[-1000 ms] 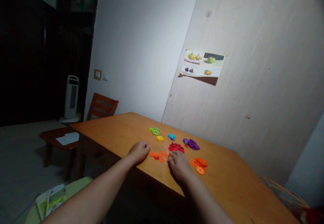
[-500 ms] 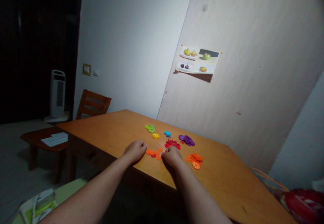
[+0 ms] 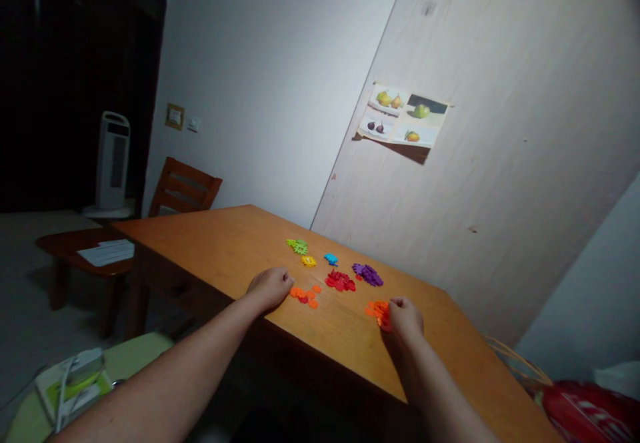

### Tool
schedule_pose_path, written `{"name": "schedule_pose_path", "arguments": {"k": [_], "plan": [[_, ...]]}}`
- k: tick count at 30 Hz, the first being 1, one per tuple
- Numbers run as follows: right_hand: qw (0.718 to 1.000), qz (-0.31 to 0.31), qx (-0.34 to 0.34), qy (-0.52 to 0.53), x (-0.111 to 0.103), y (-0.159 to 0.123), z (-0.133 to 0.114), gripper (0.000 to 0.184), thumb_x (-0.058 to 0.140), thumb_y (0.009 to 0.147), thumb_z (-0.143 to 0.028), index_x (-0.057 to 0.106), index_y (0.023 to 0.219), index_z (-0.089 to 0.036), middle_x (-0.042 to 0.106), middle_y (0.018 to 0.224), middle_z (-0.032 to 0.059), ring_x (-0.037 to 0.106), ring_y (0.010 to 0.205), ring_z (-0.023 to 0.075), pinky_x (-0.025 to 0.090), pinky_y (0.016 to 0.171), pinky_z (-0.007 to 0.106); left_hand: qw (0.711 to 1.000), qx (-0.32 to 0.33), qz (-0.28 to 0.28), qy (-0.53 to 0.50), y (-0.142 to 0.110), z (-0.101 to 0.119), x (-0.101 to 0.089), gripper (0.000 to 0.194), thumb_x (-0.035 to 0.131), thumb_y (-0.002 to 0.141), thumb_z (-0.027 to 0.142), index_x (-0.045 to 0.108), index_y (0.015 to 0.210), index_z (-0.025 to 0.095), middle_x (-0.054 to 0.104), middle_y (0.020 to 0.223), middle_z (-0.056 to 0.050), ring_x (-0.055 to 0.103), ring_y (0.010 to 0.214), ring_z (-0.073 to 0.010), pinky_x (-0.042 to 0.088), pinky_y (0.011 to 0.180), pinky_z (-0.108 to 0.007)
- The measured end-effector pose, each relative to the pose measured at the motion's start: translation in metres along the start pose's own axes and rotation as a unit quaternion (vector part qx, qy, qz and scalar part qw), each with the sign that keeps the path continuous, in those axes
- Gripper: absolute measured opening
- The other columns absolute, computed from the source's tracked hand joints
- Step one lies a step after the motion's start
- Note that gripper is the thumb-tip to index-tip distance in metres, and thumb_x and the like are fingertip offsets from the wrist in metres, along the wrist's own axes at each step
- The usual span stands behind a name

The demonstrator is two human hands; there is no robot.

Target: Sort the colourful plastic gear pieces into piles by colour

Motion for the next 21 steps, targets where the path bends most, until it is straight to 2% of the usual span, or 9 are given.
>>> {"name": "schedule_pose_path", "arguments": {"k": [3,7,10,13,16,21], "plan": [[0.999,-0.024,-0.020,-0.004,0.009,-0.003,-0.014,0.019,0.046,0.085,-0.026,0.064,0.081,-0.021,0.072,0.072,0.0062,0.064,0.065,0.0197,0.041,0.054,0.025,1.000,0.003,0.002,0.013,-0.001,0.002,-0.001,0.027,0.051,0.089,0.041,0.068,0.082,0.021,0.072,0.085,-0.007,0.061,0.072,-0.0201,0.029,0.058,-0.029],[0.990,-0.106,-0.096,-0.001,0.059,-0.017,-0.063,0.019,0.050,0.085,-0.023,0.069,0.083,-0.020,0.074,0.082,0.0042,0.066,0.078,0.0185,0.043,0.065,0.024,1.000,0.005,0.000,0.021,-0.003,0.004,-0.003,0.026,0.051,0.089,0.041,0.067,0.081,0.022,0.072,0.085,-0.006,0.061,0.072,-0.0205,0.030,0.058,-0.029],[0.977,-0.160,-0.144,0.000,0.098,-0.030,-0.102,0.019,0.055,0.085,-0.025,0.073,0.093,-0.020,0.075,0.093,0.0041,0.067,0.086,0.0183,0.044,0.072,0.024,1.000,0.002,0.000,0.022,-0.004,0.004,-0.005,0.023,0.052,0.088,0.039,0.067,0.080,0.022,0.072,0.085,-0.006,0.061,0.073,-0.0205,0.031,0.059,-0.029],[0.967,-0.189,-0.168,-0.003,0.123,-0.036,-0.129,0.023,0.059,0.086,-0.026,0.074,0.102,-0.021,0.075,0.102,0.0057,0.066,0.094,0.0190,0.044,0.078,0.025,1.000,0.002,0.000,0.016,-0.004,0.004,-0.004,0.023,0.051,0.088,0.037,0.067,0.080,0.022,0.072,0.086,-0.006,0.062,0.074,-0.0201,0.031,0.060,-0.029],[0.964,-0.206,-0.166,-0.012,0.137,-0.033,-0.142,0.019,0.064,0.082,-0.027,0.074,0.097,-0.020,0.075,0.099,0.0064,0.066,0.091,0.0192,0.043,0.075,0.025,1.000,0.002,0.001,0.012,-0.003,0.003,-0.002,0.024,0.051,0.089,0.037,0.067,0.081,0.022,0.073,0.086,-0.007,0.062,0.074,-0.0197,0.031,0.060,-0.028],[0.965,-0.230,-0.127,-0.008,0.155,-0.025,-0.141,0.009,0.069,0.072,-0.020,0.067,0.080,-0.018,0.070,0.073,0.0021,0.061,0.067,0.0153,0.038,0.059,0.023,1.000,0.001,-0.004,0.009,-0.003,0.002,-0.001,0.024,0.051,0.089,0.039,0.067,0.082,0.022,0.073,0.086,-0.007,0.061,0.073,-0.0199,0.032,0.060,-0.028]]}}
Point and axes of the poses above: each hand's wrist, its own y-axis towards the middle knuckle, its own x-axis out of the palm, z = x × y, the point moved 9 cm from there along y, towards the middle knuckle
